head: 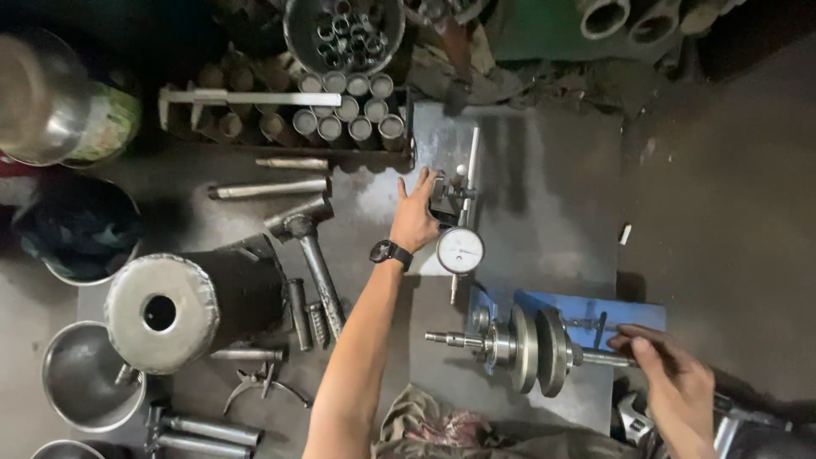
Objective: The person places a crankshaft on a blue V-block stand and uses a dial indicator to measure the runout of the crankshaft journals. They rotate the crankshaft by hand while observing the dial indicator's needle movement to check for alignment or wear.
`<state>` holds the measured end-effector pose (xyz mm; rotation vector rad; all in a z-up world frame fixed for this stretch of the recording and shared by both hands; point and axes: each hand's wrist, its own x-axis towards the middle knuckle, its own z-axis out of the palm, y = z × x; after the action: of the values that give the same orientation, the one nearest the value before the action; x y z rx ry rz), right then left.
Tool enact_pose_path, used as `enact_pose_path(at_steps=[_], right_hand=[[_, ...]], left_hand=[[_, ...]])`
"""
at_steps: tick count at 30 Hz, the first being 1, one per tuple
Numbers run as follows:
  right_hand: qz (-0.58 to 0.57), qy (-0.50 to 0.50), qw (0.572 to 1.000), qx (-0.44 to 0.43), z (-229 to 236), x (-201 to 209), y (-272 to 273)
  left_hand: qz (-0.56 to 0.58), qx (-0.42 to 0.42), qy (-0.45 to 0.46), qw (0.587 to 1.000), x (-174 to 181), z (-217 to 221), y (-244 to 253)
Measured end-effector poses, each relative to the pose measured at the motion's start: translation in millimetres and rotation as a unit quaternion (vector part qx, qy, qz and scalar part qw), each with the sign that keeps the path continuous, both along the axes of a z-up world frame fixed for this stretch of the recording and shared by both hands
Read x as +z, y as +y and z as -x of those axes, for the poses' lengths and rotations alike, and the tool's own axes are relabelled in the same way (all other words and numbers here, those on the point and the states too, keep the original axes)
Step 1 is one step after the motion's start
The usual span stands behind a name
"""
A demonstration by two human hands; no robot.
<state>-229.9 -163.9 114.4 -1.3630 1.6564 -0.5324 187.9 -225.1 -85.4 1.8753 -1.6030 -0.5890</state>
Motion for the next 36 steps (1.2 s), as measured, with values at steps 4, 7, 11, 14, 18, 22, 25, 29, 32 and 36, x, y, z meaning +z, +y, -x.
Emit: enact_pose_path(at_steps=[4,7,11,14,18,22,25,29,32,36], right_hand=[[-0.007,-0.048,0.999,0.007,-7,3,0],[-0.022,-0.037,0.999,-0.005,-4,-2,1],[-0.02,-0.037,0.999,0.001,-5,0,-2],[-0.016,-0.004,1.0,0.011,-9,6,-4],[-0.032,0.022,0.999,0.009,-7,4,-4],[-0.057,0.031,0.998,-0.008,-7,4,-5],[-0.062,0.026,0.998,-0.013,-7,5,-6],[-0.051,0.025,0.998,-0.006,-12,12,-5],[-0.047,0.016,0.999,-0.003,-11,11,-4],[-0.024,-0.039,0.999,0.003,-3,4,2]], left_hand=[[0.02,-0.01,0.048,0.999,6,1,10],[0.017,-0.006,0.057,0.998,11,2,15],[0.023,0.0,0.055,0.998,-3,1,19],[0.032,-0.013,0.054,0.998,2,0,21],[0.037,-0.028,0.063,0.997,4,-1,22],[0.033,-0.029,0.067,0.997,5,-2,23],[0.04,-0.027,0.069,0.996,-2,-2,23],[0.044,-0.029,0.07,0.996,8,-1,25],[0.022,-0.029,0.064,0.997,27,2,29],[0.03,0.019,-0.047,0.998,64,22,56]])
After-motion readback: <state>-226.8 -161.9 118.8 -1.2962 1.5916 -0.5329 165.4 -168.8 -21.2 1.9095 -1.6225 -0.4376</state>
